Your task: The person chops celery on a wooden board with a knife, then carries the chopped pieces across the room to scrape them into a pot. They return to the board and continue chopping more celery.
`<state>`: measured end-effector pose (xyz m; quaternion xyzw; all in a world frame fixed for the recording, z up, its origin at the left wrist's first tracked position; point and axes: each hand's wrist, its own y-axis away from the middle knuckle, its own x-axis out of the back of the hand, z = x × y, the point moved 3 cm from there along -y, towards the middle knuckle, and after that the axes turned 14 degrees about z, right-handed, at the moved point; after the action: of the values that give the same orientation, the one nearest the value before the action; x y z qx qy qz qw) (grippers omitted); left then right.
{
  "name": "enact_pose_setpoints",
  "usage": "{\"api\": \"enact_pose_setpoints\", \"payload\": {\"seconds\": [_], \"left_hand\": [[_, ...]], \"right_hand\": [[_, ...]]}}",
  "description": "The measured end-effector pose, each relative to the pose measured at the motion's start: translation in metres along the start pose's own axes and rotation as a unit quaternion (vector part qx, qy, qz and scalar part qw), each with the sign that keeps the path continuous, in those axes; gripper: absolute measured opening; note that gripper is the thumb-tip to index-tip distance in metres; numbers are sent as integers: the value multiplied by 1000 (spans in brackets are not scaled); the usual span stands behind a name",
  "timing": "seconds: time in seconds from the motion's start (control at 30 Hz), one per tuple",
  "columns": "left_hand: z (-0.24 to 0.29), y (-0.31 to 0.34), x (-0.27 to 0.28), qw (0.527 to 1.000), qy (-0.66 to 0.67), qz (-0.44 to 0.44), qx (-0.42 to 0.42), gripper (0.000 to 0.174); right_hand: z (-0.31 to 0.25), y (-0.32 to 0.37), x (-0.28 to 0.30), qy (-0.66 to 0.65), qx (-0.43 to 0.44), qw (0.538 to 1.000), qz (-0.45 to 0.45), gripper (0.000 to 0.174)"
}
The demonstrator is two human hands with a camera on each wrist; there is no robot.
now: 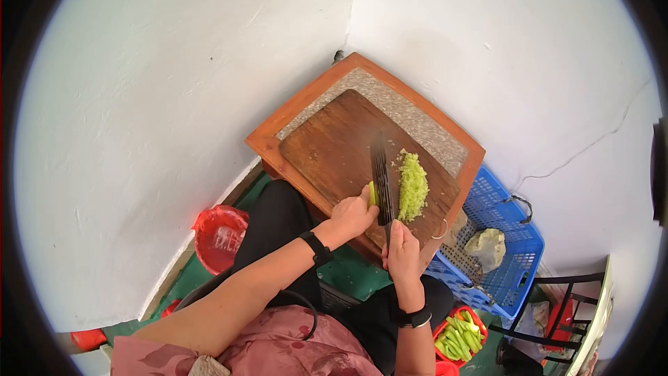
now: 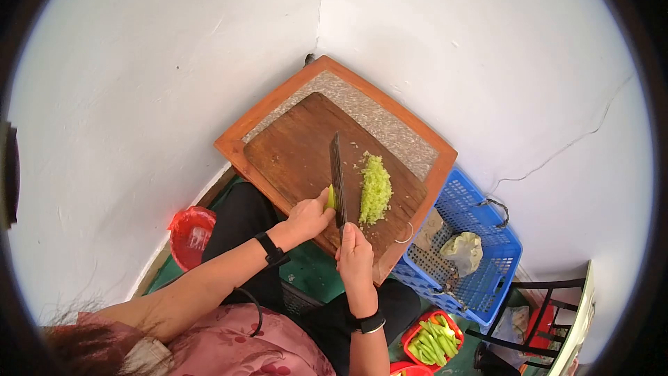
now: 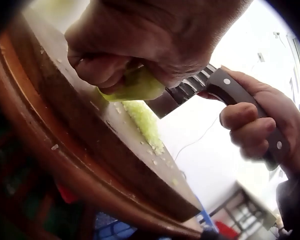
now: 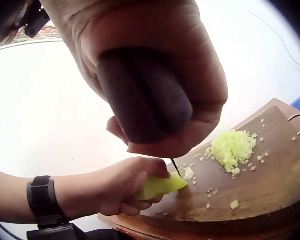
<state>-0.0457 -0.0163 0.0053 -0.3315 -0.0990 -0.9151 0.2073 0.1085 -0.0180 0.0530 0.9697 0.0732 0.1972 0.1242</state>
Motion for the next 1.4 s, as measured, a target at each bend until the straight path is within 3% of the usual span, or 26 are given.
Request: {"api": "enact_pose_setpoints", "payload": {"seconds": [0.5, 0.7, 0.9, 1.07, 1.2, 1.4], "left_hand": [[-3, -2, -4, 999, 31, 7, -14, 61], [-4, -3, -1, 1000, 3, -3, -4, 62], [-8, -4, 3, 1000, 7, 9, -23, 62], [-26, -23, 24, 995, -75, 58, -20, 57], [-48, -47, 32, 968, -156, 168, -107, 49], [-30, -56, 44, 937, -215, 229, -153, 40]], "right_hand": [[-6, 15, 7, 115, 30, 993, -3, 42], [12, -29, -25, 115, 292, 947, 71, 43], [-7, -40, -17, 14, 5, 1000, -27, 44], [7, -25, -1, -92, -72, 993, 4, 45], [1, -12, 17, -174, -162, 971, 32, 46], [6, -6, 36, -313, -263, 913, 2, 46]]}}
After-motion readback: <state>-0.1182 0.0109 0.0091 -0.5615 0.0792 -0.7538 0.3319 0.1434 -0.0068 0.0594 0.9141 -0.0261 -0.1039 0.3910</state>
